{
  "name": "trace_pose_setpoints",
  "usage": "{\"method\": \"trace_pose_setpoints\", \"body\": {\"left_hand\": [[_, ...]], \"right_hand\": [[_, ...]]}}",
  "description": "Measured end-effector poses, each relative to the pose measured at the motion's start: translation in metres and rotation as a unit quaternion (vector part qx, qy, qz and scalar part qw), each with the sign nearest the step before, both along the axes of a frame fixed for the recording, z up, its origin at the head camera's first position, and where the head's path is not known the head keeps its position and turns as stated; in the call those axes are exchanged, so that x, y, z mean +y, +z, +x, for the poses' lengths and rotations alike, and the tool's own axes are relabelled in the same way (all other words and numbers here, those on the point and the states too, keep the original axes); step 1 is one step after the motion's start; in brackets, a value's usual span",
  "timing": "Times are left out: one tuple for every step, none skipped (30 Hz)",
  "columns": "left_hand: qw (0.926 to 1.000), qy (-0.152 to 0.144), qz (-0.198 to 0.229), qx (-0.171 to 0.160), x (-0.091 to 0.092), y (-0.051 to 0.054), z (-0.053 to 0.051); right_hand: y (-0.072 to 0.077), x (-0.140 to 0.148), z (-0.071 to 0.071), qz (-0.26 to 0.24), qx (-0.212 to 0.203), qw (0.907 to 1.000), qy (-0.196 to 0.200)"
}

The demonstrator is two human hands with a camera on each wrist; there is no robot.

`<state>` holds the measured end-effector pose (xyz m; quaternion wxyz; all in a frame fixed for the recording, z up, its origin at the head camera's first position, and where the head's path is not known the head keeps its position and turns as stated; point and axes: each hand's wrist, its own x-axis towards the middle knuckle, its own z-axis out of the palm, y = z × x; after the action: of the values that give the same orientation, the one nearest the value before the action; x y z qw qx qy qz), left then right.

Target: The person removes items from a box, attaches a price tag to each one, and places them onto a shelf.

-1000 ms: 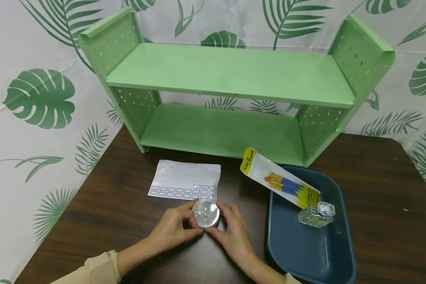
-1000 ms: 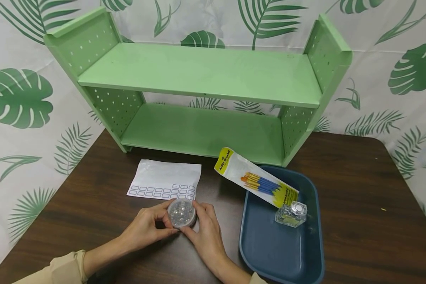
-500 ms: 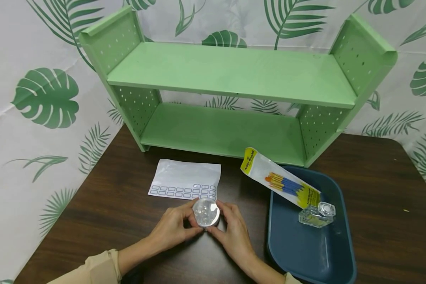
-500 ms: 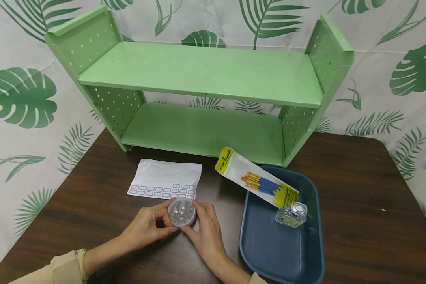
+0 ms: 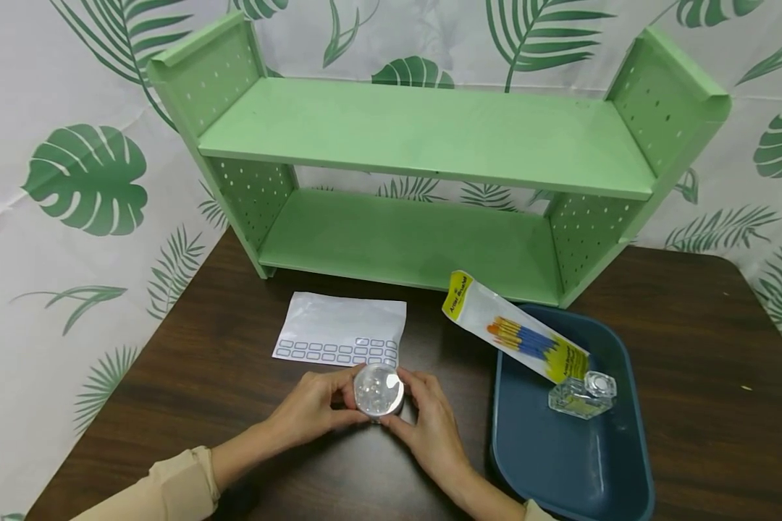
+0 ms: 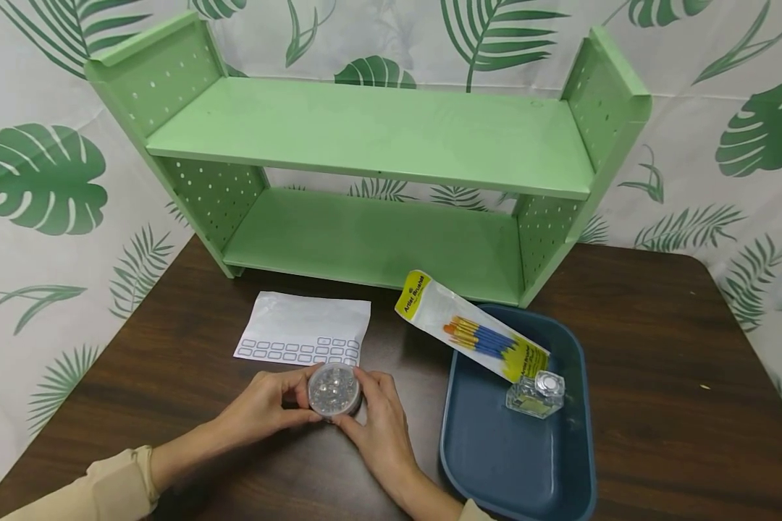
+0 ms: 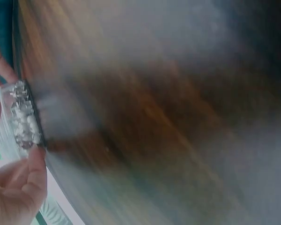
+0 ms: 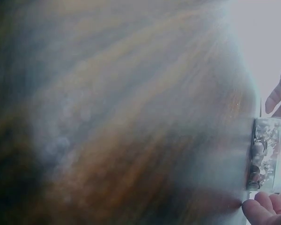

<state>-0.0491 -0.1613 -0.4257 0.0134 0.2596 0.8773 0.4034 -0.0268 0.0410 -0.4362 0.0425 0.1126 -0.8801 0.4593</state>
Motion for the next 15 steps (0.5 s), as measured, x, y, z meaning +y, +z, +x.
{"method": "trace_pose_setpoints", "body": {"left_hand": [[1.0, -0.005, 0.003, -0.005, -0.001, 0.0, -0.001], [0.9999, -0.01, 0.006, -0.01, -0.002, 0.0, -0.002], [0.9997, -0.014, 0.009, -0.016, -0.002, 0.0, -0.002], [0.9996, -0.017, 0.012, -0.019, -0.003, 0.0, -0.003], [0.9994, -0.022, 0.015, -0.02, -0.004, -0.001, -0.004], [0.9993, -0.024, 0.018, -0.023, -0.004, -0.001, -0.004], [0.9991, -0.026, 0.019, -0.027, -0.005, -0.001, -0.005], [0.9988, -0.029, 0.022, -0.031, -0.006, -0.001, -0.006], [0.9986, -0.03, 0.023, -0.036, -0.007, -0.001, -0.006], [0.9984, -0.031, 0.023, -0.041, -0.008, -0.001, -0.007], [0.9981, -0.033, 0.023, -0.046, -0.009, -0.001, -0.007], [0.9977, -0.034, 0.024, -0.054, -0.01, -0.001, -0.008], [0.9971, -0.037, 0.024, -0.061, -0.012, 0.0, -0.009], [0.9966, -0.038, 0.025, -0.069, -0.014, 0.001, -0.01], [0.9956, -0.04, 0.029, -0.079, -0.016, 0.003, -0.012]], "right_hand": [[0.0, 0.0, 0.0, -0.001, -0.002, 1.0, 0.0], [0.001, 0.001, 0.0, -0.003, -0.005, 1.0, 0.001], [0.001, 0.001, 0.0, -0.005, -0.008, 1.0, 0.002], [0.001, 0.001, -0.001, -0.009, -0.01, 0.9999, 0.004], [0.001, 0.002, -0.001, -0.013, -0.01, 0.9998, 0.007], [0.0, 0.002, -0.001, -0.016, -0.007, 0.9998, 0.011], [0.0, 0.002, -0.002, -0.02, -0.004, 0.9997, 0.014], [-0.001, 0.003, -0.002, -0.026, -0.004, 0.9995, 0.018], [-0.001, 0.003, -0.002, -0.029, -0.003, 0.9993, 0.021], [-0.002, 0.003, -0.003, -0.033, -0.003, 0.9992, 0.024], [-0.002, 0.003, -0.003, -0.034, -0.003, 0.9991, 0.026], [-0.002, 0.003, -0.003, -0.037, -0.005, 0.9989, 0.028], [-0.002, 0.003, -0.003, -0.041, -0.011, 0.9987, 0.03], [-0.001, 0.003, -0.003, -0.043, -0.014, 0.9985, 0.032], [-0.001, 0.003, -0.003, -0.043, -0.017, 0.9984, 0.034]]}}
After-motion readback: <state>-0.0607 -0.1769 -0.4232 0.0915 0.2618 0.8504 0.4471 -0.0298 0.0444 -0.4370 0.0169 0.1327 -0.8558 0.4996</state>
